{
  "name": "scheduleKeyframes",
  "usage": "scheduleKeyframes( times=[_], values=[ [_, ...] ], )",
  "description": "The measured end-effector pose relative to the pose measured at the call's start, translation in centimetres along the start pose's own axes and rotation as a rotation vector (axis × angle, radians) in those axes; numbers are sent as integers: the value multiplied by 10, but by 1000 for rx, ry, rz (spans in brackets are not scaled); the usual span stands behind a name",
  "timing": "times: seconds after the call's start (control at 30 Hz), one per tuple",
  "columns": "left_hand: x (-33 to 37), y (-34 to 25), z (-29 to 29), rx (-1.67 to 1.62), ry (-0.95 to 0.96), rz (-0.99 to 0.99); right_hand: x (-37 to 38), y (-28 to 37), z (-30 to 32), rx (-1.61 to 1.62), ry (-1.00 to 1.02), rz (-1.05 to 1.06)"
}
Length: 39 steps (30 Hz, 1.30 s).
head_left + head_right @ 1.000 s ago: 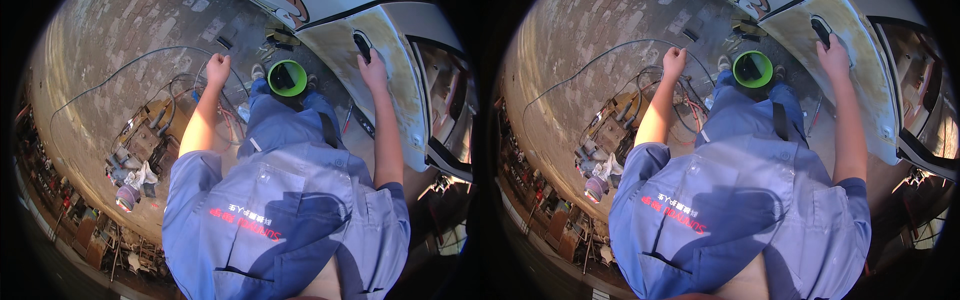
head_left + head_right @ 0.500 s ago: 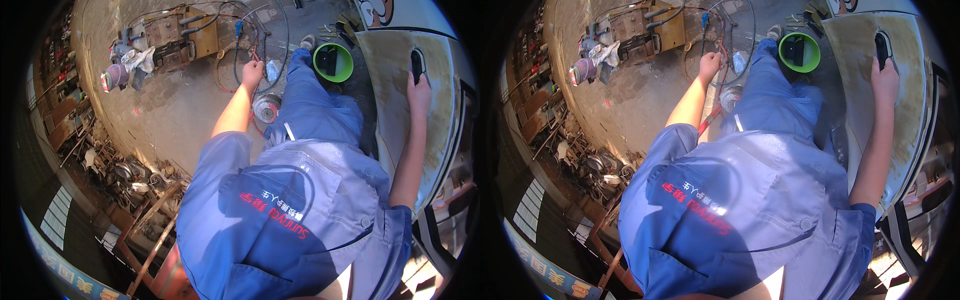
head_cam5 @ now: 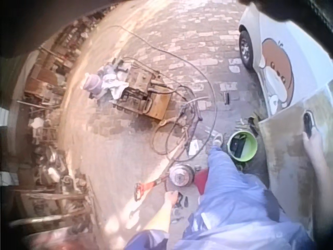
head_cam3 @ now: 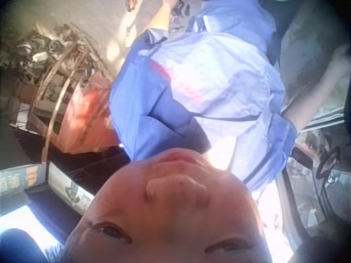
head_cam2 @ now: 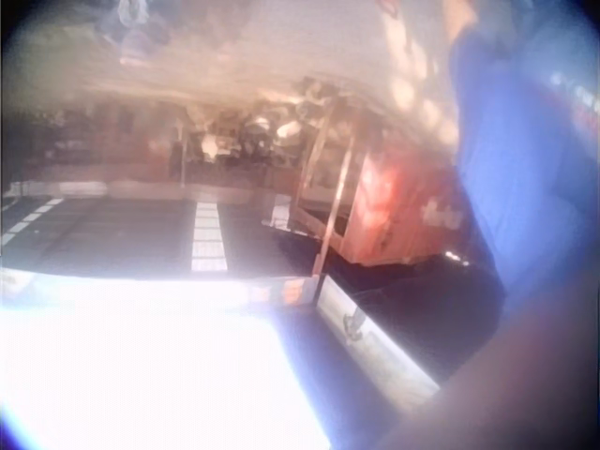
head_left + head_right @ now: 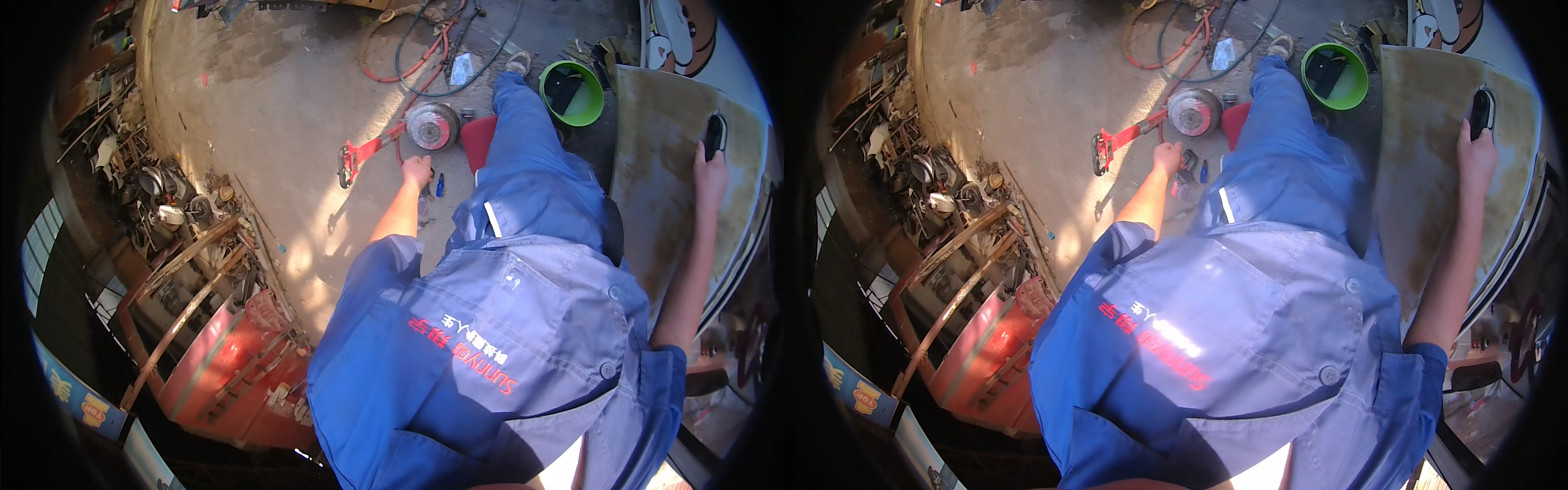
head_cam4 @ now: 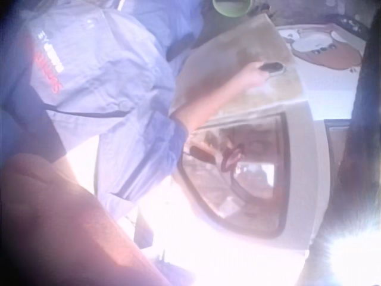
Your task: The person removes a black door handle from a white car door, cleans the mounting area, and then reattaches the handle, pressing it into place and adjusting its position.
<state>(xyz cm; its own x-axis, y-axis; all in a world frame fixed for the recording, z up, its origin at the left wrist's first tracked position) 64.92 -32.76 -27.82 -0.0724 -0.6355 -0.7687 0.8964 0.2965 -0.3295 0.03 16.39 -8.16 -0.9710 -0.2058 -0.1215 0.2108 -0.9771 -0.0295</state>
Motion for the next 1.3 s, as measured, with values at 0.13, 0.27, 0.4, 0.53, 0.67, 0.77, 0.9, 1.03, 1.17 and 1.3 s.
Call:
scheduleKeyframes(
  times=[0.13,0.27,0.4,0.53,0.67,0.77,0.9,1.03,1.17,1.3],
  values=[
    [21,-20,-9,115,44,-49,-15,19,15,37,19,-34],
    [57,-106,-18,176,55,-262,-37,40,35,122,47,-137],
    [103,-205,-40,249,88,-443,-56,62,50,201,48,-244],
    [147,-292,-84,266,255,-447,-70,73,53,216,45,-364],
    [147,-385,-138,420,367,-690,-81,79,53,235,-9,-434],
    [133,-438,-173,439,365,-780,-87,86,57,186,-69,-452],
    [105,-484,-228,293,396,-851,-91,98,65,121,-127,-438],
    [68,-502,-298,38,536,-900,-97,106,71,207,-167,-337],
    [25,-501,-377,-165,726,-975,-112,112,79,48,-365,-122],
    [4,-491,-449,-273,874,-1069,-124,114,71,-62,-630,-98]
  ],
)
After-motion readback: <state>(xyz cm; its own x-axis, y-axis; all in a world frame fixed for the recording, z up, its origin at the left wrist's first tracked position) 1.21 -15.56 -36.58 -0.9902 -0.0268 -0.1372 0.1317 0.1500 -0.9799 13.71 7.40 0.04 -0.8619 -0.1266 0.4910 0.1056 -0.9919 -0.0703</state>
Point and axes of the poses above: each hand's wrist, its own x-axis towards the middle knuckle, its own z-axis out of the back of the hand, y = z × x, the point moved 8 cm from there along x, towards the middle knuckle, and after that the axes turned 1 degree about -y, right-handed, at the moved point
